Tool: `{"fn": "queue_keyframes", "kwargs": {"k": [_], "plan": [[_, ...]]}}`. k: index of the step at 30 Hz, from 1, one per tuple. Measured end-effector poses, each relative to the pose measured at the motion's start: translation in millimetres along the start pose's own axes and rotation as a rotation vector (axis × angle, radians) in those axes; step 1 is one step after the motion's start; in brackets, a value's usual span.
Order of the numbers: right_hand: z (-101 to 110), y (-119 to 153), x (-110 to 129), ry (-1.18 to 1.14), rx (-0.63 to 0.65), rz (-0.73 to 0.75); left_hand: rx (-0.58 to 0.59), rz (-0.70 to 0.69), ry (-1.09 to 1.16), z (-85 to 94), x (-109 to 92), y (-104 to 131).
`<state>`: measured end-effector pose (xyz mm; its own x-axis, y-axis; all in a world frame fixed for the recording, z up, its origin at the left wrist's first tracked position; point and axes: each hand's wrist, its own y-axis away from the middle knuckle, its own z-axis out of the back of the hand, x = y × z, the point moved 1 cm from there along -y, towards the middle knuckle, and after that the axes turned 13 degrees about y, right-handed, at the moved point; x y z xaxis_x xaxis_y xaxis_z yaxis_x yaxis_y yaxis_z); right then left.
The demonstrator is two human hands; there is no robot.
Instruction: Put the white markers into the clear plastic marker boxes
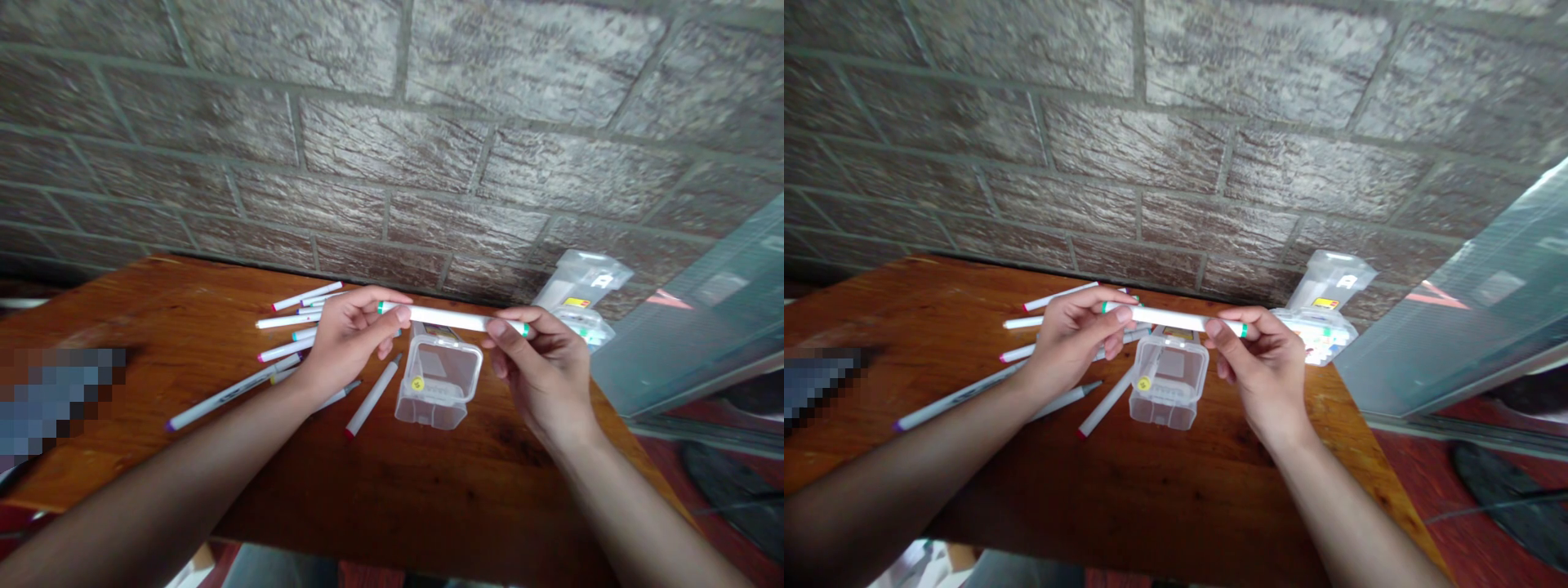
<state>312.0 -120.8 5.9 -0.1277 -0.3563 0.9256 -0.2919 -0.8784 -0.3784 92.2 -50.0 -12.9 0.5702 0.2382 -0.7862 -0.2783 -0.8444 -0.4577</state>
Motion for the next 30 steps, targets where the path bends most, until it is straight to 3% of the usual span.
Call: {"fn": "queue_keyframes", "kwargs": {"k": [30], "plan": [[-1.5, -0.1, 6.8, -0.059, 0.005, -0.057, -0.077, 0.05, 0.126, -4.0, -6.6, -3.6]]}}
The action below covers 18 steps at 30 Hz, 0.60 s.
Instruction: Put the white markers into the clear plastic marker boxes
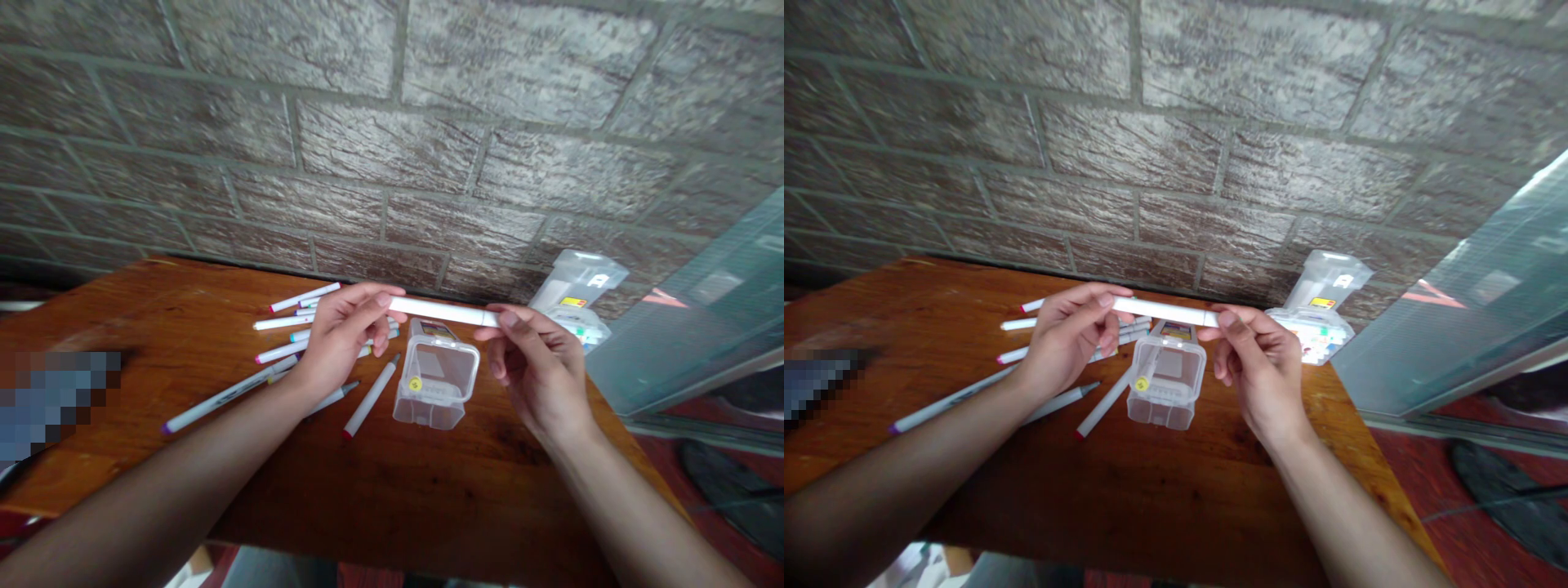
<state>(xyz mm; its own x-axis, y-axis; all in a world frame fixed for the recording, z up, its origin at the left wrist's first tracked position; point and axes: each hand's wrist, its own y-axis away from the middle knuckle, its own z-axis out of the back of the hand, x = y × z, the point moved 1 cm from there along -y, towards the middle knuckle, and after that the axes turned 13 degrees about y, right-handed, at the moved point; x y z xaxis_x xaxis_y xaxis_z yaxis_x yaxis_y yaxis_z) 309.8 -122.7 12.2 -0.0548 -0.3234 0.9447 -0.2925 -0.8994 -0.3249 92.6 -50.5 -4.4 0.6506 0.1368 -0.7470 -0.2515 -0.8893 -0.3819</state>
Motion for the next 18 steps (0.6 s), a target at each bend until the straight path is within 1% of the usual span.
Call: {"fn": "queue_keyframes", "kwargs": {"k": [6, 18], "plan": [[-0.5, -0.3, 1.0, 0.012, -0.005, 0.003, -0.022, 0.002, -0.012, -0.6, -0.8, 0.1], [0.6, -1.1, 1.1, 0.009, 0.015, -0.016, -0.039, 0.034, 0.082, -3.7, -2.6, 0.2]]}}
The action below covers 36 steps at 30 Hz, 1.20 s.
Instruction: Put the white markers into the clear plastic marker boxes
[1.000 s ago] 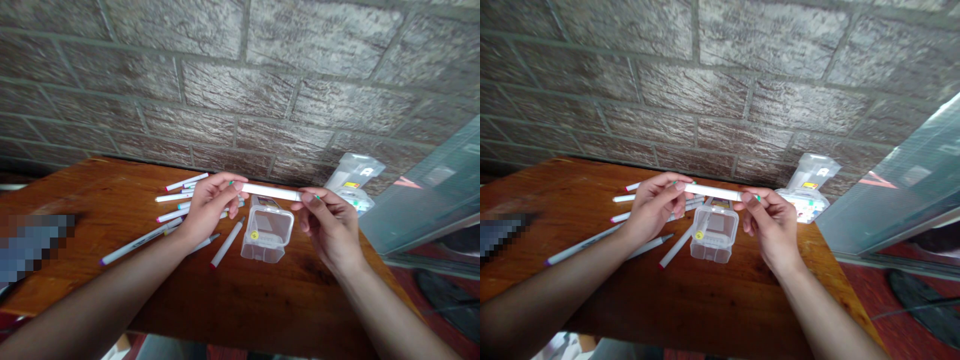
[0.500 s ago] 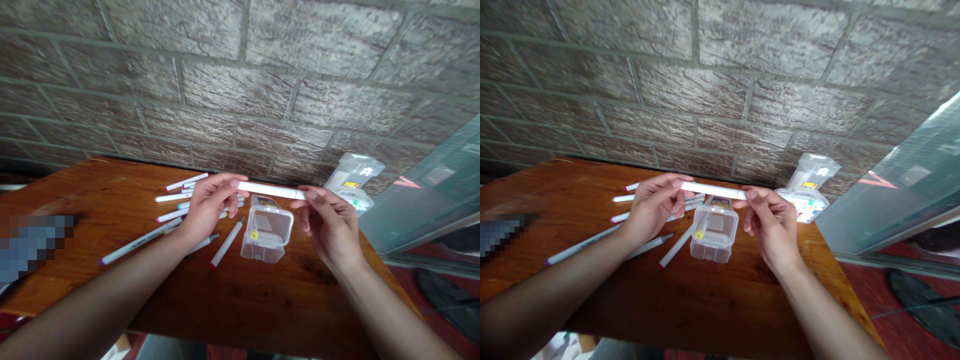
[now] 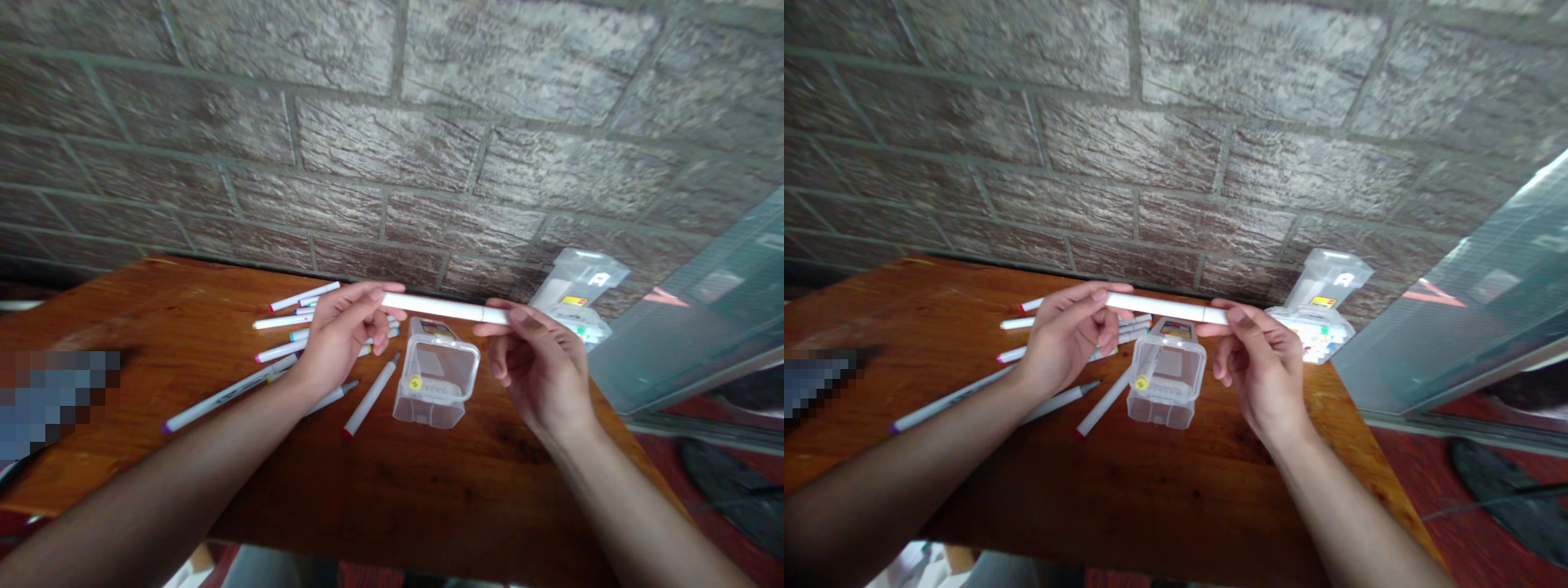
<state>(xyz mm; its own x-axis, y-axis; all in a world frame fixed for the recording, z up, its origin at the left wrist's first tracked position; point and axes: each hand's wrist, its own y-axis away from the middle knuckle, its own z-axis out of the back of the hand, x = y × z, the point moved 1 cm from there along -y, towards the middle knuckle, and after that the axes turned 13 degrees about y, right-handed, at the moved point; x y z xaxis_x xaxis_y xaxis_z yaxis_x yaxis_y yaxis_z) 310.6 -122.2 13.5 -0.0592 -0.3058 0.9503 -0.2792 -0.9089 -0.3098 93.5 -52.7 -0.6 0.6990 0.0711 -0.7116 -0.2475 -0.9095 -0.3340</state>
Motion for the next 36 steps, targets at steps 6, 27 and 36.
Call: {"fn": "queue_keyframes", "kwargs": {"k": [6, 27, 36], "plan": [[-0.3, -0.9, 1.7, -0.021, 0.004, -0.017, -0.015, 0.007, 0.014, 0.3, -0.4, -0.3], [0.6, -1.9, 1.5, -0.014, 0.005, -0.025, -0.008, 0.06, 0.058, 1.7, -1.1, -0.3], [1.0, -1.9, 1.3, -0.046, 0.009, -0.032, -0.011, 0.086, 0.099, 0.8, -1.8, 0.2]]}}
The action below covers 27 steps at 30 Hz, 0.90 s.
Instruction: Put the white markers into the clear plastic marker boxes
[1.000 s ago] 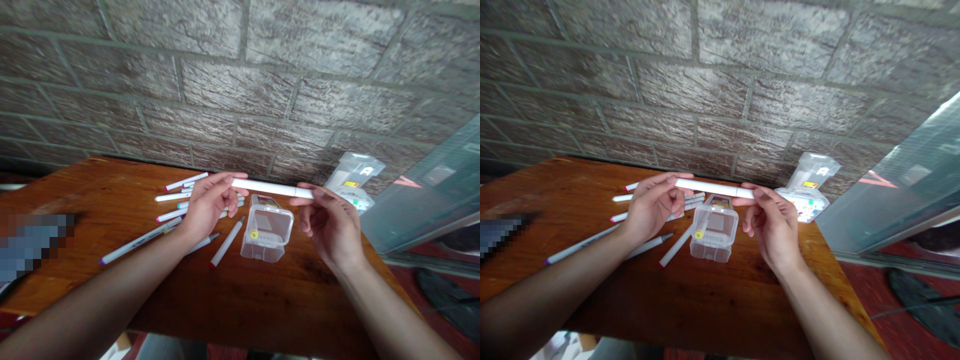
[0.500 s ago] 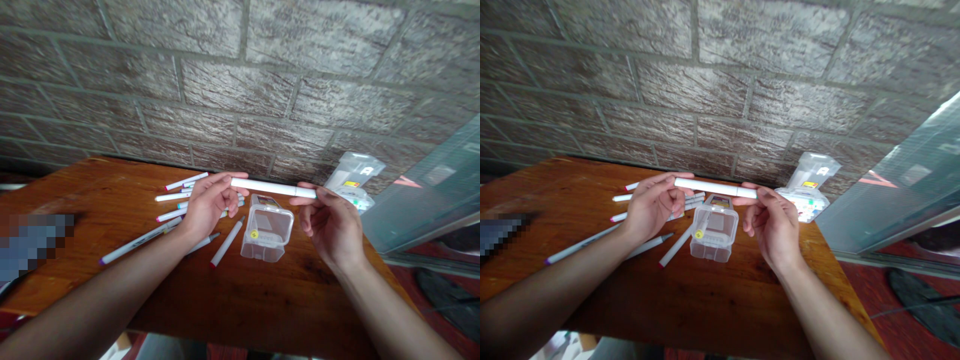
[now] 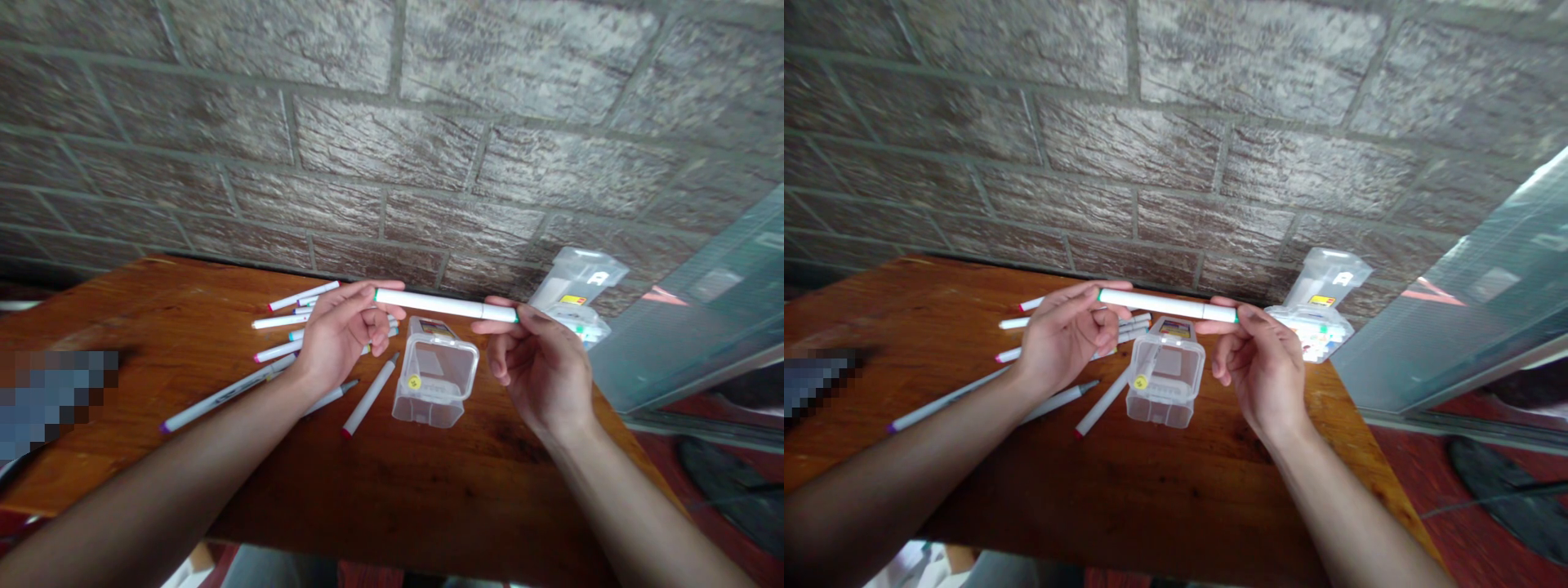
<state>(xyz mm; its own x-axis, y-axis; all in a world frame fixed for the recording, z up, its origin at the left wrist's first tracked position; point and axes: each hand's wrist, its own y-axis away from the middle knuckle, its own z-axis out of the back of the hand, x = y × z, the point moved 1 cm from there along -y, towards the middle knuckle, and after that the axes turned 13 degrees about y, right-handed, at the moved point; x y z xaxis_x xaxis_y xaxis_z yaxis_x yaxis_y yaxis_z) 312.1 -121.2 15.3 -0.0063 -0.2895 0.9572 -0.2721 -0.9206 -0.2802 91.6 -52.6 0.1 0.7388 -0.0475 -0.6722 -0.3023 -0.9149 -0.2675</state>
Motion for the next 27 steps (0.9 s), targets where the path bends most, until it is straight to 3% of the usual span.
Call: {"fn": "queue_keyframes", "kwargs": {"k": [9, 20, 27], "plan": [[-1.8, 0.3, 2.2, -0.005, -0.013, -0.01, 0.022, -0.018, -0.023, -0.2, 0.0, 0.7], [-0.5, 1.2, -5.9, 0.052, -0.016, 0.085, 0.018, -0.083, -0.086, -1.0, 2.9, -0.4], [-0.3, 0.0, -7.0, 0.095, -0.038, 0.105, 0.079, -0.13, -0.187, 4.8, 6.4, -1.9]]}}
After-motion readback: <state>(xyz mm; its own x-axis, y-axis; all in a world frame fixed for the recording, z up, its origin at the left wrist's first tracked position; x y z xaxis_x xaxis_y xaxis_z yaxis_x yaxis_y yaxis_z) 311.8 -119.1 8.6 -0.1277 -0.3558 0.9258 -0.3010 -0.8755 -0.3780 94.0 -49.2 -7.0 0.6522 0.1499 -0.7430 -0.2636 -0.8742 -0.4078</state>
